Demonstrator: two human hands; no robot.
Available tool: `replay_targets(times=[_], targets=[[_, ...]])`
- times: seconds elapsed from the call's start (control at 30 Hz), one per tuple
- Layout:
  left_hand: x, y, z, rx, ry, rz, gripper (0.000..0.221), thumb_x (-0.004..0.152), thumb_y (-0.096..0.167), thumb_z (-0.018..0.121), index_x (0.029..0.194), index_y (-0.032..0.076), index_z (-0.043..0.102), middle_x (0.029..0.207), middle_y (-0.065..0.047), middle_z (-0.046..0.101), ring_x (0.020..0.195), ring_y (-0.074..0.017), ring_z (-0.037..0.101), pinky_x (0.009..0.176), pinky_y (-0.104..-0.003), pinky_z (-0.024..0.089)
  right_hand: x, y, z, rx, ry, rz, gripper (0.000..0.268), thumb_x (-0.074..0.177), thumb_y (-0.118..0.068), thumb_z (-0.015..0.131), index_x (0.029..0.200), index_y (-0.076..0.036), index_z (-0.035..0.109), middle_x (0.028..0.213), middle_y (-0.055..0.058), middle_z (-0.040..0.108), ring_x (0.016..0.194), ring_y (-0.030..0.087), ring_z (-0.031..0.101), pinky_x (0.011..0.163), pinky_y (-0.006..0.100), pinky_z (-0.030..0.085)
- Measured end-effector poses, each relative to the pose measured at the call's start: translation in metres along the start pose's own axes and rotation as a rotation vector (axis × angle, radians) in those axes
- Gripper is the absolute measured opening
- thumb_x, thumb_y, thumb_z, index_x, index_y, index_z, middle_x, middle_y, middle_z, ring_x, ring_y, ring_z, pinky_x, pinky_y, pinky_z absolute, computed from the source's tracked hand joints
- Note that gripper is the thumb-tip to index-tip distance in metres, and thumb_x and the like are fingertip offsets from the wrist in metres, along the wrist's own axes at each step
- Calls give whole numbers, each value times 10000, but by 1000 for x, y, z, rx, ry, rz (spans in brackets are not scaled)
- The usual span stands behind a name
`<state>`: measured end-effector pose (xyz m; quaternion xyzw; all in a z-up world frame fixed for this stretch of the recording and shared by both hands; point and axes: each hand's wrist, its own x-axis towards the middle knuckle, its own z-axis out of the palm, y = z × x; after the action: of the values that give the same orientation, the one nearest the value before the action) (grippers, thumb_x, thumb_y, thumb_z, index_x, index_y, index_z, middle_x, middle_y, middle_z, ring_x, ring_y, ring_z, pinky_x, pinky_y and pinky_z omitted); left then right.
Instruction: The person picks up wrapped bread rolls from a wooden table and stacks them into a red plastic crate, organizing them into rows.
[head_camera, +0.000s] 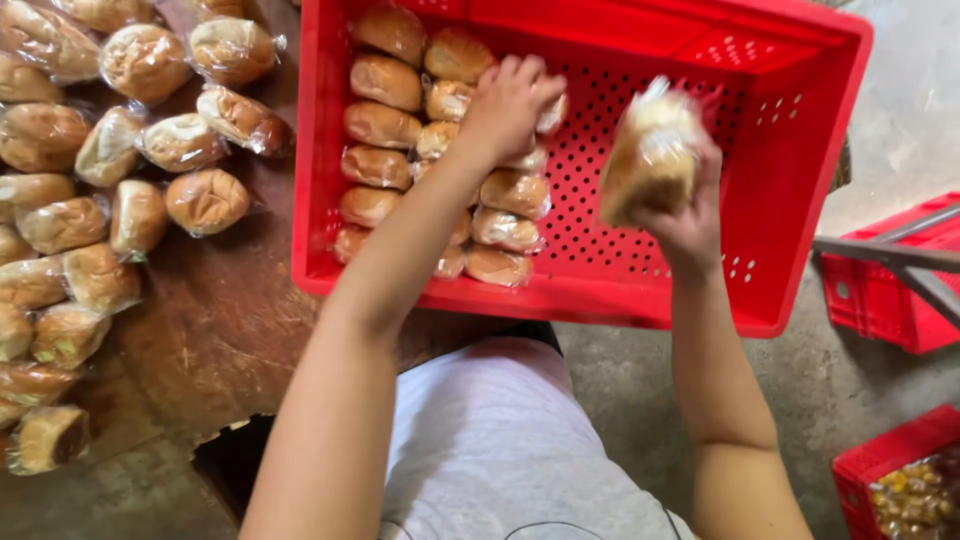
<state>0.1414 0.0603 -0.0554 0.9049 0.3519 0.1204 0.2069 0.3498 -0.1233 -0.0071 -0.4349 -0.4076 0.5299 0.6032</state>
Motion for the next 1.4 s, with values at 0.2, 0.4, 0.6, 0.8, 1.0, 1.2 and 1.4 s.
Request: replay_targets(times=[0.2,0.4,0.6,0.8,1.0,1.2,1.4], targets=[[-11,4,25,19,-365,-297,639,845,465,618,1442,254,528,1485,-169,424,1401,-377,367,1222,-611,164,112,32,8,-1250,-20,-616,664,872,-157,948,1423,-216,581,1655,237,261,1531,450,317,1284,535,352],[-105,23,-20,-16,-201,-180,625,888,479,644,1409,142,570,1582,-203,343,1461,-418,291,1160,-630,222,156,112,12,-1032,-175,-310,725,774,-211,868,1429,-104,577,1551,305,304,1427,514,309,1181,582,322],[-237,30,-110,-291,205,-344,578,870,258,768,1388,70,592,1486,-170,521,1395,-398,474,1150,-500,396,154,168,28,-1076,282,-335,481,956,-188,783,1370,-82,563,1470,261,429,1369,439,401,1167,546,354],[-302,32,-126,-363,447,-524,473,872,195,782,1312,84,648,1480,-151,557,1355,-358,525,1148,-471,435,170,209,19,-1284,134,-381,577,891,-108,798,1394,-76,517,1408,216,463,1418,445,365,1218,548,307],[-379,7,-138,-350,520,-516,461,875,172,768,1319,103,663,1495,-139,552,1394,-369,511,1172,-470,432,169,211,2,-788,-8,-148,800,1022,-139,727,1602,11,198,1631,247,372,1522,329,386,1283,411,297],[-420,-83,-137,-144,416,-557,561,850,236,809,1349,75,609,1518,-183,471,1394,-410,429,1127,-491,415,151,130,97,-1294,22,-318,476,958,-93,770,1344,-52,493,1356,176,587,1326,333,557,1137,438,468],[-394,-141,-153,-88,481,-467,539,880,219,815,1350,61,604,1494,-170,508,1375,-396,455,1156,-478,429,134,137,342,-1119,-389,-407,336,953,-190,810,1226,-51,671,1167,130,706,1008,250,704,903,385,563]])
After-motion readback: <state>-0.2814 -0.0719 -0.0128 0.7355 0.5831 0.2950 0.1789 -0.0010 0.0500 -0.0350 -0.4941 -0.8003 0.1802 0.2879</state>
